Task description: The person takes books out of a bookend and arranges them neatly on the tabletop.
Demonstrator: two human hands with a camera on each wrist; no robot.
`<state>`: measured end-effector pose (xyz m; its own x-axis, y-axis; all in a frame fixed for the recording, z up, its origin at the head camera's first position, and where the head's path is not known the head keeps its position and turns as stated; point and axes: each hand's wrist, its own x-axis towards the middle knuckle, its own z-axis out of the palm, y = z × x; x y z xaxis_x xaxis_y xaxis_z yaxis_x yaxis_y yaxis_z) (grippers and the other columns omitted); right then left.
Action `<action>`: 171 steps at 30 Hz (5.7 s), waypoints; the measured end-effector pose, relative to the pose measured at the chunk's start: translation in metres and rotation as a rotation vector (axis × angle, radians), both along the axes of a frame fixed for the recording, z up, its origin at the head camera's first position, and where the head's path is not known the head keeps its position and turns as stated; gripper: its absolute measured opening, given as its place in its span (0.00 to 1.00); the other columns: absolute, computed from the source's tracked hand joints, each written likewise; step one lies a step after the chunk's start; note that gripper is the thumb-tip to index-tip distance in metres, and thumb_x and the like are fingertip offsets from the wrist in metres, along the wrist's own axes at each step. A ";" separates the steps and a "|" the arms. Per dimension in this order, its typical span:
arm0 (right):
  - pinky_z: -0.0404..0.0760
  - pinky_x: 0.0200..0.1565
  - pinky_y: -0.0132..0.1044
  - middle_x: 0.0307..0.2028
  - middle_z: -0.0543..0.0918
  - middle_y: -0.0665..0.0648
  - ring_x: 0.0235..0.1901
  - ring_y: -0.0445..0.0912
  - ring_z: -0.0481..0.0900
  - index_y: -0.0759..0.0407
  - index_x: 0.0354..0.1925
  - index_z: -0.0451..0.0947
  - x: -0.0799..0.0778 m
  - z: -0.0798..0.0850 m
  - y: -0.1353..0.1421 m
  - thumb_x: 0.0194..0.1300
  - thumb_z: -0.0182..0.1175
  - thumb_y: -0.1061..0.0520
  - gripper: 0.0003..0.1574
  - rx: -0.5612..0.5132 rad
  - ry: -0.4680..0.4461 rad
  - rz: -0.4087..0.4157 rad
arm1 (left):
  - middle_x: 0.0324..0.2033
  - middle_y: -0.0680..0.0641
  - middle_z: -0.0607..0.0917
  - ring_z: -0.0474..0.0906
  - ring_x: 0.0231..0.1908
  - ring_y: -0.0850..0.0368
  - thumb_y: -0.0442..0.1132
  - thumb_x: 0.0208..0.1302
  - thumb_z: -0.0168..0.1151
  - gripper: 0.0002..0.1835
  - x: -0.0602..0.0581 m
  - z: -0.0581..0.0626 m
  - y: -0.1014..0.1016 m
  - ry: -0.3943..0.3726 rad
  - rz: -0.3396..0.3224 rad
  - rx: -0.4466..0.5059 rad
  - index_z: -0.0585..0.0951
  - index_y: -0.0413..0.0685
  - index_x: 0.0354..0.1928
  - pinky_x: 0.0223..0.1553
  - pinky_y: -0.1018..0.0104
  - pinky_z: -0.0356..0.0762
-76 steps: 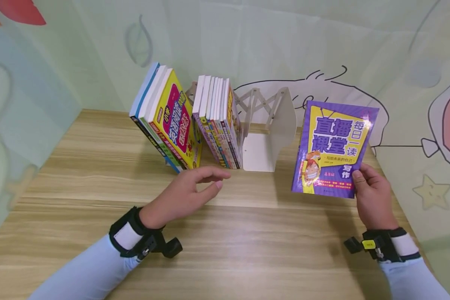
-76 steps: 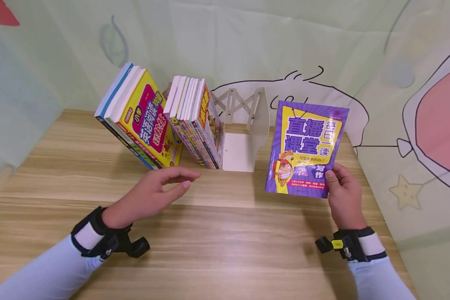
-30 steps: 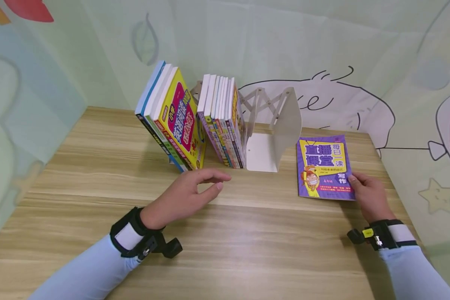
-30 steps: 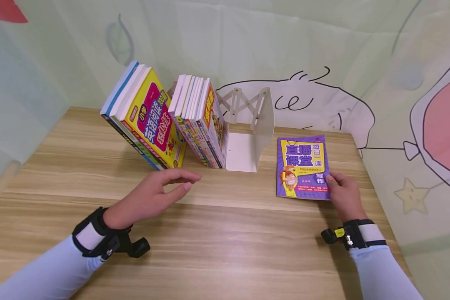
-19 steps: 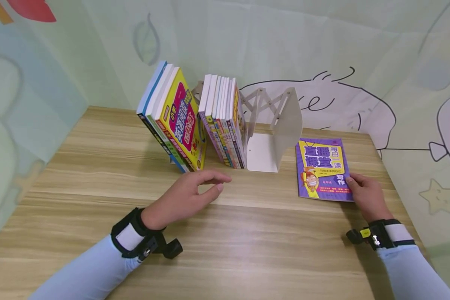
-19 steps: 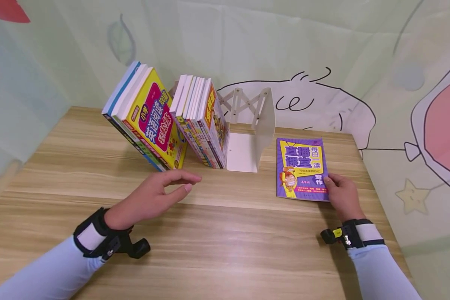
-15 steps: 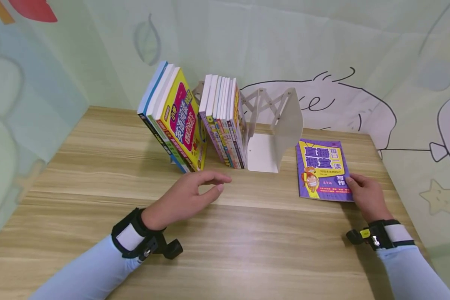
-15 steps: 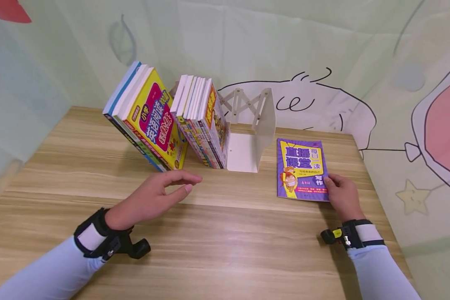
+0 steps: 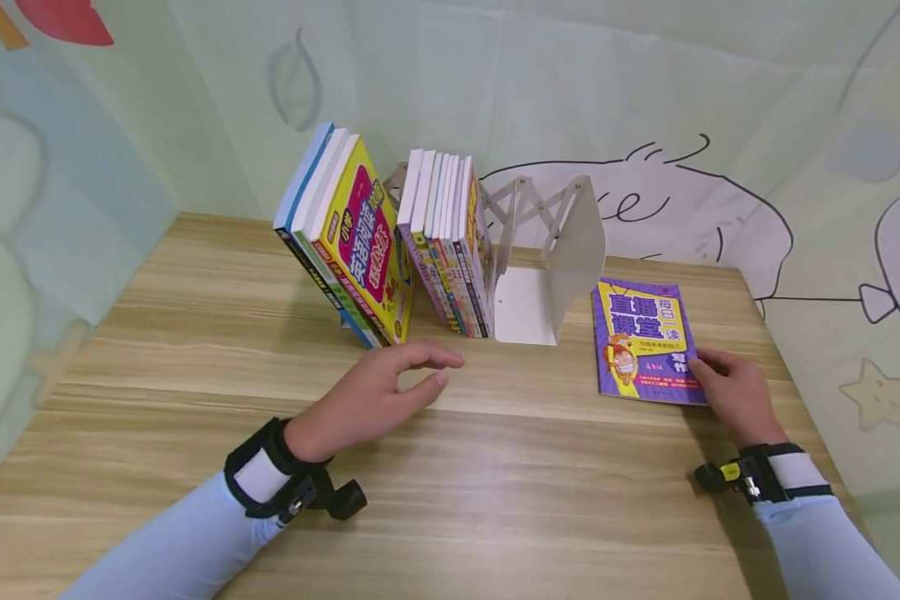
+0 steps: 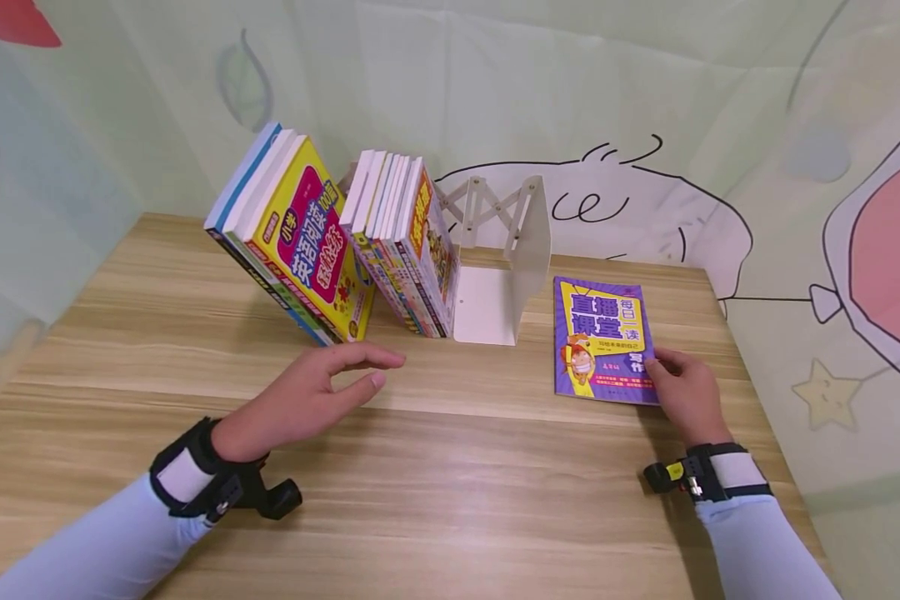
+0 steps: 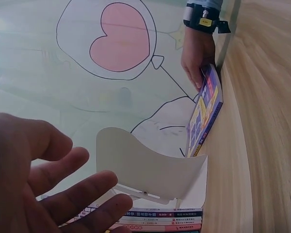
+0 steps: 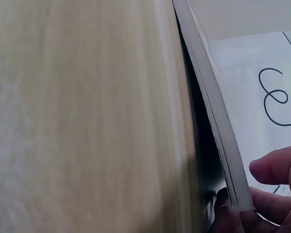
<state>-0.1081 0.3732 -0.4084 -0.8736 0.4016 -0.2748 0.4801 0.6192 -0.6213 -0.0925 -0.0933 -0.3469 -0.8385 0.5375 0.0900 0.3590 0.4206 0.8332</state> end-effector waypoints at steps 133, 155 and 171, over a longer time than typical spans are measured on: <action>0.79 0.61 0.48 0.62 0.75 0.45 0.62 0.43 0.75 0.45 0.66 0.72 0.064 0.049 -0.150 0.70 0.58 0.36 0.31 0.122 0.344 0.891 | 0.76 0.38 0.61 0.47 0.78 0.40 0.54 0.71 0.55 0.40 -0.099 0.059 0.072 0.684 0.308 -0.873 0.59 0.39 0.76 0.77 0.38 0.39; 0.80 0.60 0.47 0.62 0.76 0.44 0.62 0.41 0.75 0.44 0.65 0.72 0.065 0.047 -0.150 0.70 0.59 0.38 0.30 0.112 0.362 0.899 | 0.76 0.38 0.59 0.48 0.78 0.42 0.49 0.77 0.48 0.34 -0.086 0.052 0.074 0.753 0.320 -0.889 0.57 0.39 0.77 0.77 0.41 0.38; 0.85 0.50 0.41 0.61 0.77 0.46 0.57 0.44 0.78 0.42 0.65 0.72 0.063 0.047 -0.152 0.70 0.58 0.37 0.29 0.037 0.312 0.896 | 0.77 0.38 0.54 0.48 0.78 0.43 0.43 0.78 0.45 0.34 -0.067 0.041 0.077 0.787 0.264 -0.728 0.51 0.38 0.78 0.78 0.51 0.40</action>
<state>-0.0455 0.2211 -0.3610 -0.8929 -0.4496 0.0222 -0.3671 0.6988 -0.6139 -0.1598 -0.0161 -0.3063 -0.7819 0.4911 0.3840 0.5068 0.8595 -0.0673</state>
